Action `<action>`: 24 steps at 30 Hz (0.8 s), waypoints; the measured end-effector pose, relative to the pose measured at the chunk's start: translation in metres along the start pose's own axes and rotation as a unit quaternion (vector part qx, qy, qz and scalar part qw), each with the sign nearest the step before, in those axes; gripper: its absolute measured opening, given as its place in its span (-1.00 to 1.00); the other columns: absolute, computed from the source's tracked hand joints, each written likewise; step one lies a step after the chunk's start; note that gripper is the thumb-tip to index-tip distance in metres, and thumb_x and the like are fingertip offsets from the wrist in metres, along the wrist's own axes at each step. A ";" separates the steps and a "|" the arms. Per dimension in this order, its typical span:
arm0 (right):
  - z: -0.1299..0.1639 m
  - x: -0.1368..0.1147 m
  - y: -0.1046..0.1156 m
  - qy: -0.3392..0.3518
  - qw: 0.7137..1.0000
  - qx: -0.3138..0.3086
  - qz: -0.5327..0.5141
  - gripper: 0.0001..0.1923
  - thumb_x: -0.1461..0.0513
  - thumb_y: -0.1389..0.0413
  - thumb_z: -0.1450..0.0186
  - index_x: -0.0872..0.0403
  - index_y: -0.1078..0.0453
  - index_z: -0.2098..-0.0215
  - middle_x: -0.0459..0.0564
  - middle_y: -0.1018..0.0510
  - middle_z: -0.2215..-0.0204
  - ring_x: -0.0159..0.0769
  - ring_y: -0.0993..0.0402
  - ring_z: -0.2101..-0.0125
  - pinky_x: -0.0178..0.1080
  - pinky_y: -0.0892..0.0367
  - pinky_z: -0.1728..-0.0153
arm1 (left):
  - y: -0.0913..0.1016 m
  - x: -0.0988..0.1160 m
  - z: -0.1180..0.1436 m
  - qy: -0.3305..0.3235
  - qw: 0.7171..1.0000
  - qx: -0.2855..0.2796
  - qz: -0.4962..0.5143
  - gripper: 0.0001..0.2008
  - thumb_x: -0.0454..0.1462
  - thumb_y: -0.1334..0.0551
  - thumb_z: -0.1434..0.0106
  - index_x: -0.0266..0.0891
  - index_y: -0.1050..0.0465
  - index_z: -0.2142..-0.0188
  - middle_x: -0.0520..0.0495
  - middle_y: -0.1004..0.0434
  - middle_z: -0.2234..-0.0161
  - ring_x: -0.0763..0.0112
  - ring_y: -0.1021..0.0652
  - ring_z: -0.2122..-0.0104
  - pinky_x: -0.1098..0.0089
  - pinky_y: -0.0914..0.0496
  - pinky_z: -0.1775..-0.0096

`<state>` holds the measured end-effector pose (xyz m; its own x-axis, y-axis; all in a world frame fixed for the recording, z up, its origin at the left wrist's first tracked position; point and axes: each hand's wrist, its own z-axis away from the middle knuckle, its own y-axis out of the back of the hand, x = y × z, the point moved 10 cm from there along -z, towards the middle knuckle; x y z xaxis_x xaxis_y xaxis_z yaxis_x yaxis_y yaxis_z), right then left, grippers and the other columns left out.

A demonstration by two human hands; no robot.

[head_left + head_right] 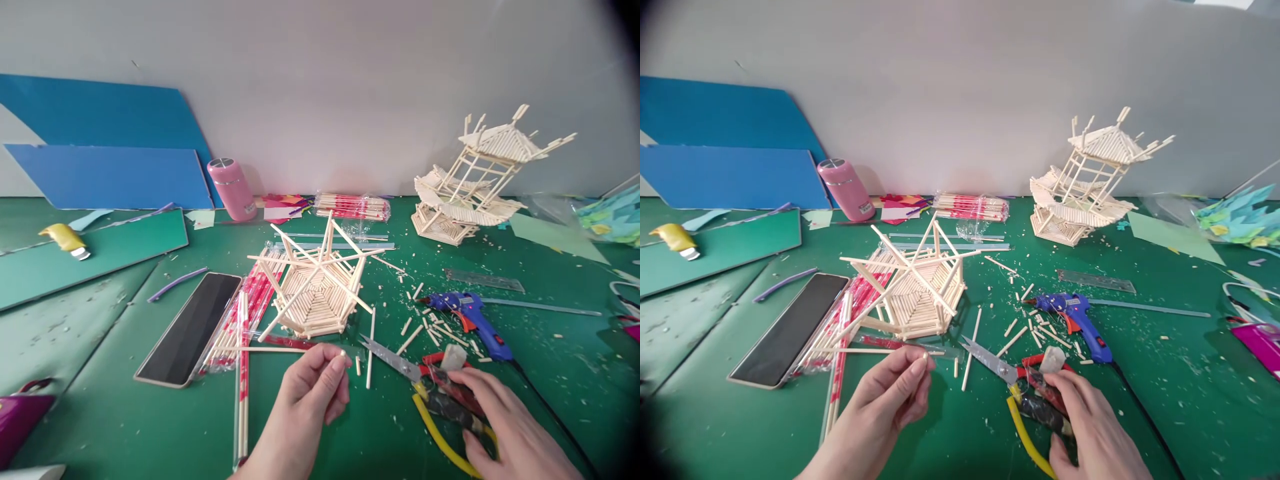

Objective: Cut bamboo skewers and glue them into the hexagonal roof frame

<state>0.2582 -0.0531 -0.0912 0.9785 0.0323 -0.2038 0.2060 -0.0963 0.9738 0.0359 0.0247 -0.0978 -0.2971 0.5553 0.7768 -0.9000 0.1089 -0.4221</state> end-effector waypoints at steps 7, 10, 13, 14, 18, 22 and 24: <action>-0.006 0.010 -0.025 -0.068 0.991 -0.110 -0.021 -0.45 0.34 0.04 -0.02 0.06 -0.07 -0.01 0.11 -0.34 0.05 -0.11 -0.32 0.03 -0.02 -0.30 0.05 | -0.010 -0.018 0.004 0.045 0.999 -0.009 0.025 -0.67 -0.08 -0.34 0.00 -0.29 -0.38 0.42 0.10 -0.30 0.63 0.64 -0.17 0.64 0.52 0.00 0.55; -0.004 0.020 -0.025 -0.108 0.982 -0.120 -0.097 -0.44 0.34 0.03 0.00 0.04 -0.10 0.00 0.09 -0.35 0.03 -0.10 -0.32 0.02 -0.01 -0.25 0.00 | -0.010 -0.022 0.004 0.041 0.999 -0.018 0.009 -0.68 -0.08 -0.33 -0.02 -0.30 -0.39 0.43 0.12 -0.28 0.66 0.64 -0.16 0.65 0.51 0.02 0.56; 0.006 0.038 -0.026 -0.163 0.947 -0.120 -0.249 -0.40 0.35 0.02 -0.02 -0.01 -0.10 -0.06 0.05 -0.30 -0.07 -0.12 -0.25 -0.07 -0.08 -0.18 -0.07 | -0.013 -0.025 0.003 0.043 0.998 -0.036 -0.001 -0.70 -0.08 -0.31 -0.06 -0.29 -0.39 0.43 0.14 -0.24 0.69 0.65 -0.14 0.67 0.49 0.06 0.58; 0.011 0.045 -0.028 -0.185 0.923 -0.119 -0.315 -0.40 0.34 0.01 -0.05 -0.03 -0.10 -0.08 0.03 -0.30 -0.09 -0.13 -0.23 -0.08 -0.12 -0.19 -0.06 | -0.013 -0.026 0.002 0.044 0.998 -0.037 -0.003 -0.71 -0.08 -0.30 -0.06 -0.29 -0.39 0.42 0.15 -0.24 0.69 0.65 -0.13 0.67 0.49 0.06 0.58; 0.028 0.060 -0.039 -0.271 0.778 -0.110 -0.556 -0.50 0.20 -0.13 -0.12 -0.08 -0.20 -0.04 0.04 -0.44 0.04 -0.12 -0.43 0.10 -0.22 -0.37 0.12 | -0.018 -0.024 -0.001 0.035 0.998 -0.042 -0.011 -0.69 -0.07 -0.30 -0.06 -0.29 -0.38 0.43 0.14 -0.24 0.67 0.64 -0.13 0.66 0.48 0.06 0.58; 0.012 0.052 -0.022 -0.258 0.712 -0.036 -0.652 -0.52 0.16 -0.17 -0.13 -0.17 -0.23 -0.02 -0.03 -0.46 0.15 -0.23 -0.45 0.21 -0.31 -0.38 0.22 | -0.025 -0.026 -0.001 0.044 0.996 -0.069 -0.022 -0.68 -0.05 -0.28 -0.07 -0.29 -0.38 0.42 0.14 -0.22 0.68 0.63 -0.12 0.67 0.49 0.07 0.60; -0.010 0.039 0.001 -0.178 0.712 0.011 -0.679 -0.58 0.09 -0.16 -0.12 -0.11 -0.30 0.05 -0.04 -0.43 0.25 -0.35 -0.39 0.39 -0.36 -0.37 0.35 | -0.027 -0.026 0.000 0.044 0.996 -0.075 -0.035 -0.69 -0.05 -0.25 -0.10 -0.28 -0.36 0.42 0.14 -0.21 0.67 0.62 -0.12 0.66 0.51 0.07 0.61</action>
<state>0.2961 -0.0418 -0.0966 -0.1821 -0.1434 -0.9728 0.9619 -0.2311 -0.1460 0.0675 0.0079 -0.1066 -0.1993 0.6118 0.7655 -0.8577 0.2688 -0.4382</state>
